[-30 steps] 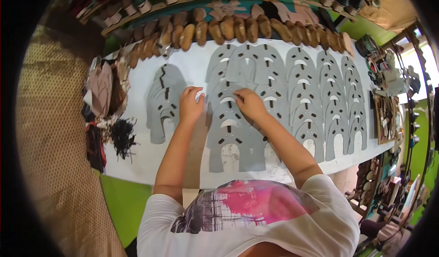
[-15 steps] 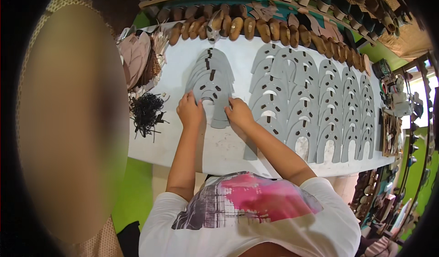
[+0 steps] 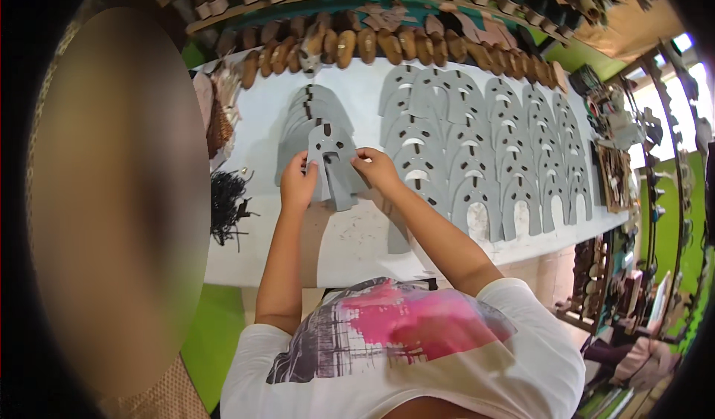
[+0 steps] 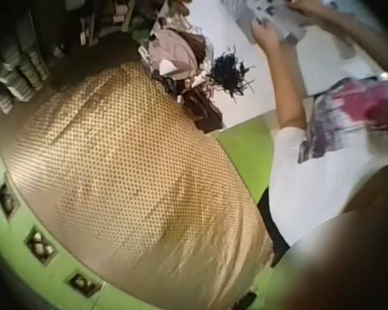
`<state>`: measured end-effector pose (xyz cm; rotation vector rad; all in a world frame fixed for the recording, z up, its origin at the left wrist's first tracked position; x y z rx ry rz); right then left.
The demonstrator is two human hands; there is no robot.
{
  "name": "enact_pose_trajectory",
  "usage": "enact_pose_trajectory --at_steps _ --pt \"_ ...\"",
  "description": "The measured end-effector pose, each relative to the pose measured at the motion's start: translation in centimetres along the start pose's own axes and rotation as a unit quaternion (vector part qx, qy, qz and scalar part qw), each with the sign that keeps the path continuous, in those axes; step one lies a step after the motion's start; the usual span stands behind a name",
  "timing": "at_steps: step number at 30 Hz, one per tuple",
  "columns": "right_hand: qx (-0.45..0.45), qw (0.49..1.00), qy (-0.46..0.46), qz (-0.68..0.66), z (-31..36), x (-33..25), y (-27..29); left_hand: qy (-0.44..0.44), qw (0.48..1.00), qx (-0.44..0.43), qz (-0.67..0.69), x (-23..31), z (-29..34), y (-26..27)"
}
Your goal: Organizing and stacking shoe upper components on a workbench.
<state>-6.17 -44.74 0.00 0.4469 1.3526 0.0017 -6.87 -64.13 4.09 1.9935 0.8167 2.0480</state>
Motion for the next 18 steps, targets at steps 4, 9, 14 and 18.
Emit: enact_pose_trajectory --at_steps 4,9,14,18 --pt "-0.052 0.973 -0.146 -0.169 -0.8 2.8 6.4 0.045 0.99 -0.115 0.072 2.6 1.7 -5.9" --pt "-0.035 0.961 -0.185 -0.201 -1.0 3.2 16.9 -0.022 0.976 -0.201 0.083 5.1 2.7 -15.6" --pt "0.036 0.964 -0.178 -0.196 -5.7 6.4 22.8 -0.024 0.975 -0.207 0.074 8.0 1.5 -22.5" --pt "0.007 0.984 -0.146 -0.101 -8.8 7.5 22.8 -0.013 0.983 -0.18 0.015 6.5 0.1 -24.8"
Point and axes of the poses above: each hand's wrist, its own z-axis away from the middle knuckle, its own y-axis out of the back of the hand, x = y × z, the point moved 7 cm from there along -z, towards the middle knuckle, and after that the axes turned 13 degrees about x, right-handed, at the moved point
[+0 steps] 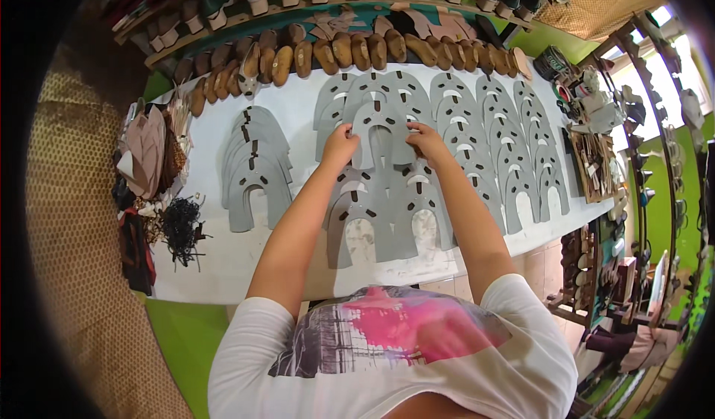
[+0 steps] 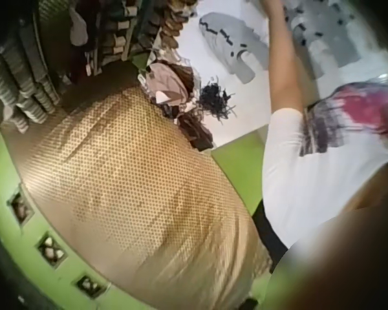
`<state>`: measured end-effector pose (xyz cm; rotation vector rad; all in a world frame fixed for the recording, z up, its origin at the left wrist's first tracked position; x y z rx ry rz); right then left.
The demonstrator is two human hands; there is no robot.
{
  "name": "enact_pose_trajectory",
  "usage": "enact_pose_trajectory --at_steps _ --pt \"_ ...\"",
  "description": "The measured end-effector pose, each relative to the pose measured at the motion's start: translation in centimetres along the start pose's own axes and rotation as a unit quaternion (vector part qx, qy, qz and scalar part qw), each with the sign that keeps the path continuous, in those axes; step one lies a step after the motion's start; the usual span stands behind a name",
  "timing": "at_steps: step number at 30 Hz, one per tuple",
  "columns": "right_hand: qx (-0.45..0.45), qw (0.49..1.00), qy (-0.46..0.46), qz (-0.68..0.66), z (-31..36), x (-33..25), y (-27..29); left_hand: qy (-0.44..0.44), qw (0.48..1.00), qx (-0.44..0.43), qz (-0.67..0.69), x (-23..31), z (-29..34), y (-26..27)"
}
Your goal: Organizing and stacking shoe upper components on a workbench.
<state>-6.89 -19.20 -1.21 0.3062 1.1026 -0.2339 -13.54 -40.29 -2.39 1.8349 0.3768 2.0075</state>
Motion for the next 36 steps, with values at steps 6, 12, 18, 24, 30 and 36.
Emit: enact_pose_trajectory --at_steps 6,12,18,24,30,36 --pt "0.131 0.95 0.139 0.247 -0.8 0.2 1.5 -0.026 0.988 0.091 -0.125 1.9 1.9 2.4" --pt "0.127 0.914 0.289 0.255 3.9 -2.9 -2.1 -0.095 0.967 0.2 -0.124 1.5 6.1 10.0" --pt "-0.065 0.935 0.264 0.229 8.4 -1.2 -13.2 -0.013 0.882 0.351 -0.314 -3.7 9.6 19.0" --pt "-0.138 0.886 0.348 0.273 12.7 0.4 -23.1 0.092 0.898 0.257 -0.345 -7.5 10.4 22.2" --pt "0.002 0.855 0.402 0.328 14.6 0.3 -25.7 0.076 0.895 0.25 -0.361 -8.2 10.8 24.3" --pt "0.027 0.836 0.376 0.398 15.1 0.3 -27.1 0.003 0.882 0.287 -0.374 -7.3 11.1 25.5"
Point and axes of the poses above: each hand's wrist, its own z-axis away from the middle knuckle, its own y-axis out of the back of the hand, x = y × z, the point moved 7 cm from there along -z, towards the middle knuckle, and after that the axes turned 13 degrees about x, right-handed, at the moved point
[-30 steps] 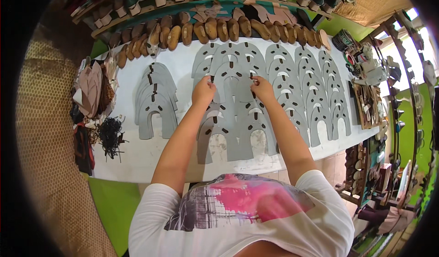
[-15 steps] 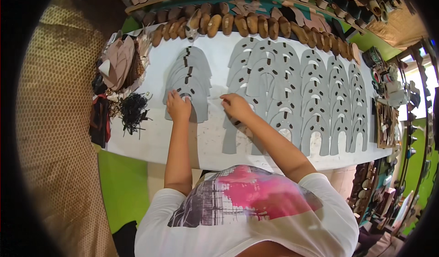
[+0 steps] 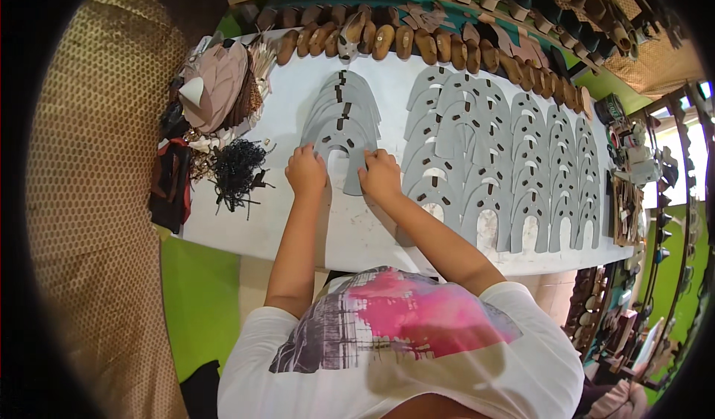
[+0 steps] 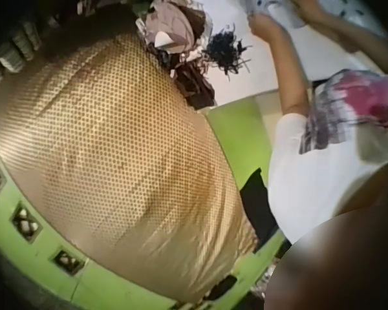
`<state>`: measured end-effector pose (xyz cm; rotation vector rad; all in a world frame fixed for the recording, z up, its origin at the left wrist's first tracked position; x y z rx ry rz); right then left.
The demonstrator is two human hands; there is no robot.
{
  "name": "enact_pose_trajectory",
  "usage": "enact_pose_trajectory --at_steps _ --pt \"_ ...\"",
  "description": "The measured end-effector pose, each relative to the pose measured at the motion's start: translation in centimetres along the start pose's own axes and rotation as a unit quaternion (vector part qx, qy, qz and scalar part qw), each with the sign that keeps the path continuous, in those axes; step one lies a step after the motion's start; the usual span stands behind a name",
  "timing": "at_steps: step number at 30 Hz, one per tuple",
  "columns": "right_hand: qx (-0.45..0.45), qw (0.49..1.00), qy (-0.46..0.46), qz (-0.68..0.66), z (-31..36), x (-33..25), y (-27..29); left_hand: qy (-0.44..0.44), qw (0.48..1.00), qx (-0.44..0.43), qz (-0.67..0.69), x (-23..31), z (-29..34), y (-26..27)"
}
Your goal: Organizing and stacking shoe upper components on a workbench.
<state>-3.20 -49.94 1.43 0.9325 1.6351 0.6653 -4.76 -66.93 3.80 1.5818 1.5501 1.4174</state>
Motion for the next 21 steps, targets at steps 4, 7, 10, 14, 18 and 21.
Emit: enact_pose_trajectory --at_steps 4,7,10,14,18,21 --pt "0.022 0.999 -0.015 -0.026 -0.4 -1.0 -0.2 -0.014 0.999 -0.038 0.027 -0.5 -0.6 -0.2" --pt "0.029 0.997 -0.074 0.0 -0.7 -0.7 -0.4 -0.02 0.997 -0.015 0.079 -0.6 -1.0 0.1" --pt "0.033 0.993 -0.113 0.007 -0.8 -0.4 -0.4 -0.033 0.995 -0.011 0.097 -1.4 -1.1 -0.2" --pt "-0.024 0.983 -0.171 -0.065 -1.4 0.2 -1.1 -0.043 0.984 -0.02 0.171 -1.6 -0.9 -0.4" --pt "-0.027 0.969 -0.211 -0.125 -1.9 0.5 -1.6 -0.101 0.965 -0.033 0.238 -0.6 -0.4 0.5" --pt "-0.044 0.983 -0.156 -0.084 -2.4 0.9 -1.6 -0.069 0.949 -0.08 0.298 0.8 0.4 1.5"
Point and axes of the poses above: each hand's wrist, its own z-axis away from the middle knuckle, its own y-axis out of the back of the hand, x = y × z, the point moved 7 cm from there along -z, towards the middle knuckle, and after that the axes turned 13 degrees about x, right-handed, at the moved point
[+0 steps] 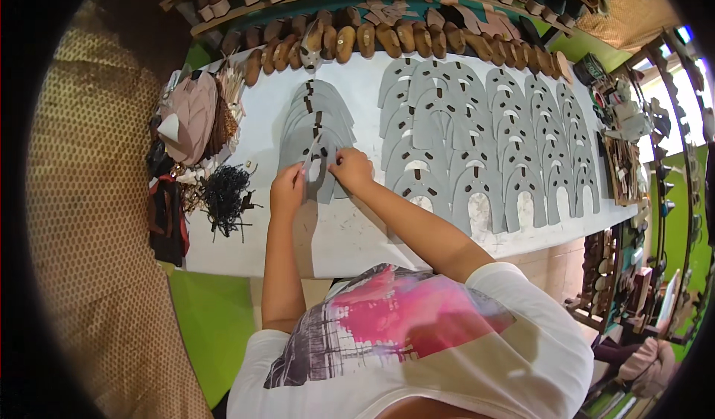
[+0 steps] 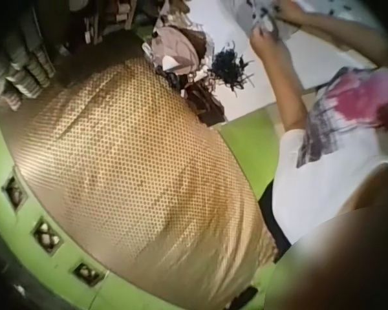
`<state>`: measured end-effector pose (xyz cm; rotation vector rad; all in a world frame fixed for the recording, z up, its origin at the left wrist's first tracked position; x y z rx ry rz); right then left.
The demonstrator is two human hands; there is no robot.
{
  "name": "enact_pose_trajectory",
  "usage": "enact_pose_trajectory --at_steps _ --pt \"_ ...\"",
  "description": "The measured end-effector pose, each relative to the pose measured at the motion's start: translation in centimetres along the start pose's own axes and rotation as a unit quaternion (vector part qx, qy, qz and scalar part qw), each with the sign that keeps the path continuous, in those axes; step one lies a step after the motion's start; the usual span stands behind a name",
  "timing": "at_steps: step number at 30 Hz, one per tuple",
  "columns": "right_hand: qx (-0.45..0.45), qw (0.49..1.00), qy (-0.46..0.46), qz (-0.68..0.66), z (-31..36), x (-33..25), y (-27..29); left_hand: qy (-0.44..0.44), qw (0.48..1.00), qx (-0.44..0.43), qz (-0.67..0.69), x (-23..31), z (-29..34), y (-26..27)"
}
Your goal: Organizing and stacking shoe upper components on a workbench.
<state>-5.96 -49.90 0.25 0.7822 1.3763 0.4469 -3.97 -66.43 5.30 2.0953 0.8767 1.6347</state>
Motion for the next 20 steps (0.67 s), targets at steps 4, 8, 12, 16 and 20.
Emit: enact_pose_trajectory --at_steps 4,8,12,16,20 --pt "-0.02 0.984 0.023 -0.177 -0.7 1.4 1.8 0.052 0.998 0.003 0.039 1.1 0.1 -1.3" --pt "-0.128 0.931 -0.112 -0.323 -0.6 7.1 9.0 0.102 0.989 -0.041 0.102 4.7 0.3 -5.9" --pt "0.008 0.938 -0.187 -0.292 -1.3 14.7 17.6 0.074 0.982 -0.107 0.139 9.2 0.5 -14.1" --pt "-0.013 0.925 -0.242 -0.292 -2.5 20.3 19.1 0.12 0.967 -0.201 0.099 10.9 0.8 -21.8" --pt "0.096 0.98 -0.149 -0.094 -4.5 23.2 19.1 0.071 0.986 -0.145 -0.029 11.0 0.9 -24.3"
Point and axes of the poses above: each hand's wrist, its own z-axis away from the middle knuckle, its own y-axis out of the back of the hand, x = y × z, the point moved 7 cm from there along -z, towards the middle knuckle, and after that the axes turned 13 degrees about x, right-handed, at the moved point
